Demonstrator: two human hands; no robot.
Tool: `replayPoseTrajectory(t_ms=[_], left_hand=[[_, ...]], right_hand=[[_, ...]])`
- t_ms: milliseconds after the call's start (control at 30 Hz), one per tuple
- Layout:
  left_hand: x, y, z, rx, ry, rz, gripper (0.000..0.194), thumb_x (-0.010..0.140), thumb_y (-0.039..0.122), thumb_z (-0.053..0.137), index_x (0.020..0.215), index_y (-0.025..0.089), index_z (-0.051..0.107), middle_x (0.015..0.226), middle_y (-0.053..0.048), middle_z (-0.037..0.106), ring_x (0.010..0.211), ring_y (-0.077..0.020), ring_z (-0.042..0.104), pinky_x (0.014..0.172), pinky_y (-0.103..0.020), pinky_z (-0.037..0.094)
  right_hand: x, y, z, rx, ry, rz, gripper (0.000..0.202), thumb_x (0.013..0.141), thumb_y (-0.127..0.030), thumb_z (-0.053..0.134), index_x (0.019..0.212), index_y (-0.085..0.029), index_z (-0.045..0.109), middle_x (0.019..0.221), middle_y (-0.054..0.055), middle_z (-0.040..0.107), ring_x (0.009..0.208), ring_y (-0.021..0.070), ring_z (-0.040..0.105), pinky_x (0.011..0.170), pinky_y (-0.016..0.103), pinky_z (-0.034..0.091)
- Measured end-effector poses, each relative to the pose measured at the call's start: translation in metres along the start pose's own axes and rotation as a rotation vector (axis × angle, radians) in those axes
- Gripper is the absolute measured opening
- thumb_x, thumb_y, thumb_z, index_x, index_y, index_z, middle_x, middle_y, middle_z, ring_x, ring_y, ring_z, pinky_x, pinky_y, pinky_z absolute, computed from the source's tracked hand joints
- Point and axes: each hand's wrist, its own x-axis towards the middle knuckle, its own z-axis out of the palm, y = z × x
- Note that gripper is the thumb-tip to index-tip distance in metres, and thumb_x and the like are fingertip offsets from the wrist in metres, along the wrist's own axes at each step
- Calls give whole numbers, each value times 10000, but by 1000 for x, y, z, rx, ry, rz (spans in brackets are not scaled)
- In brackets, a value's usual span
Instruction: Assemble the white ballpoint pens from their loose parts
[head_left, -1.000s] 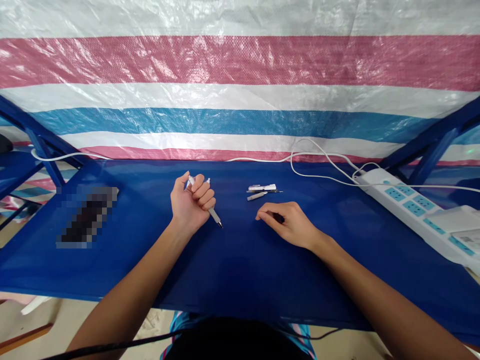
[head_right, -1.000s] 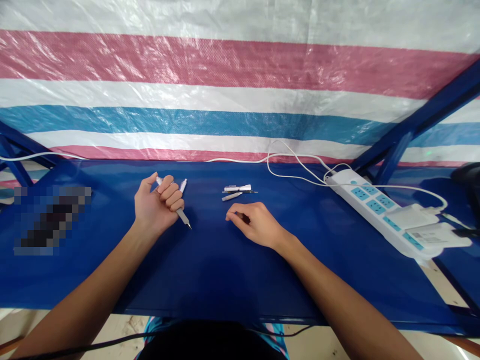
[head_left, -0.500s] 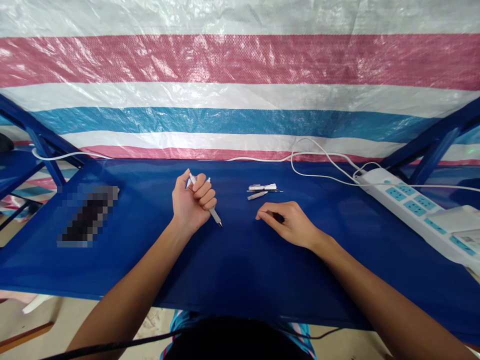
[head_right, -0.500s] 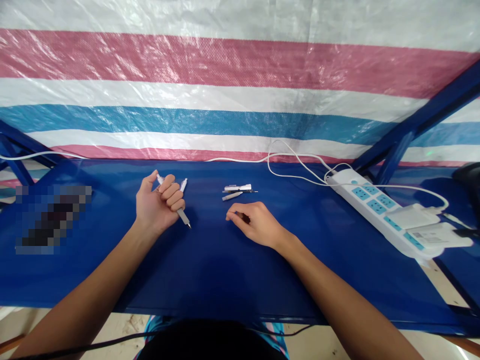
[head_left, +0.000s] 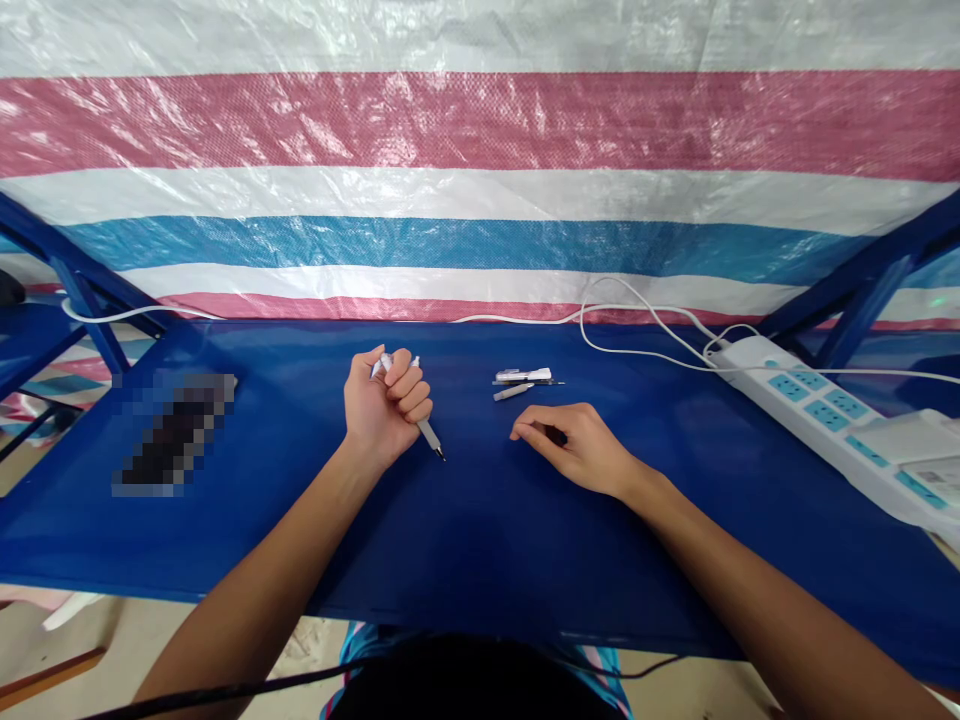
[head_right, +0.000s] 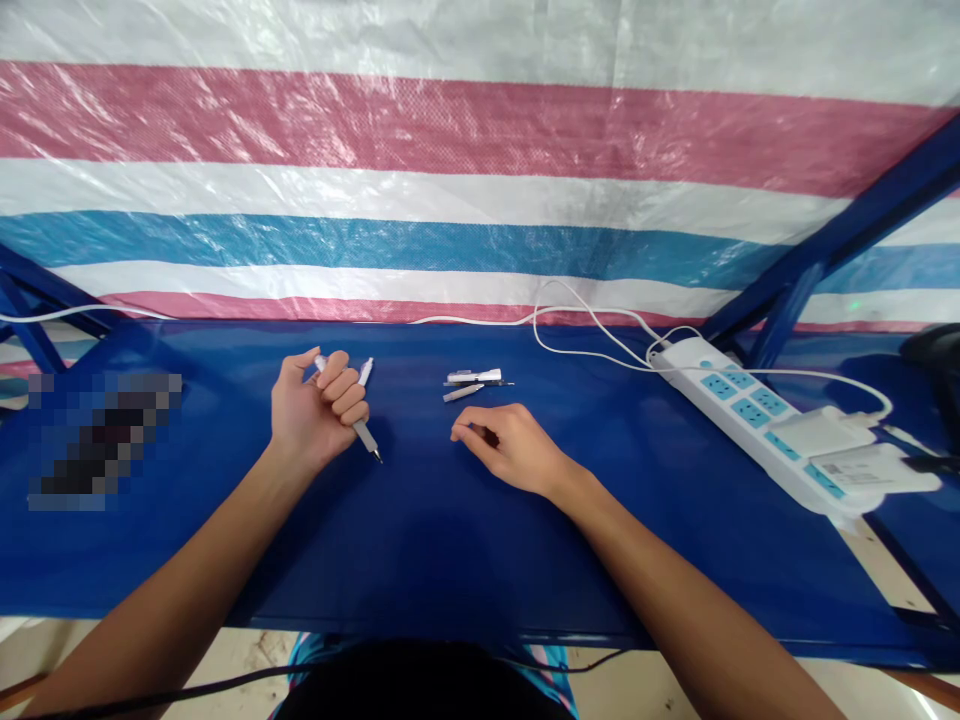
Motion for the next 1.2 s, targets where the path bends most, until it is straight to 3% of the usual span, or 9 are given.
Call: replayPoseTrajectory(t_ms=[667,900,1200], left_hand=[[-1,-1,0,6,-14,-18,473,1034,350,326,609,226,159,506,78,111,386,-79,89,364,-236,101],[0,0,-2,-1,-16,-11,540,1045,444,406,606,227,180,515,87,118,383,-75,126,367,-230,123],[0,0,-4,-12,-35,-21,498,1008,369,429,595,230,189,499,81,135,364,-77,160,367,-238,111]], right_hand=[[0,0,0,-14,-12,10,356,1031,-379,476,847,-198,721,663,7,674,477,106,470,507,245,353],[0,1,0,0,-7,19,371,1031,-405,481,835,-201,721,636,-1,654,469,103,457,507,248,349],[0,-1,0,7,-10,17,385,1034,-425,476,838,-203,721,652,6,666,477,107,471,500,247,347]])
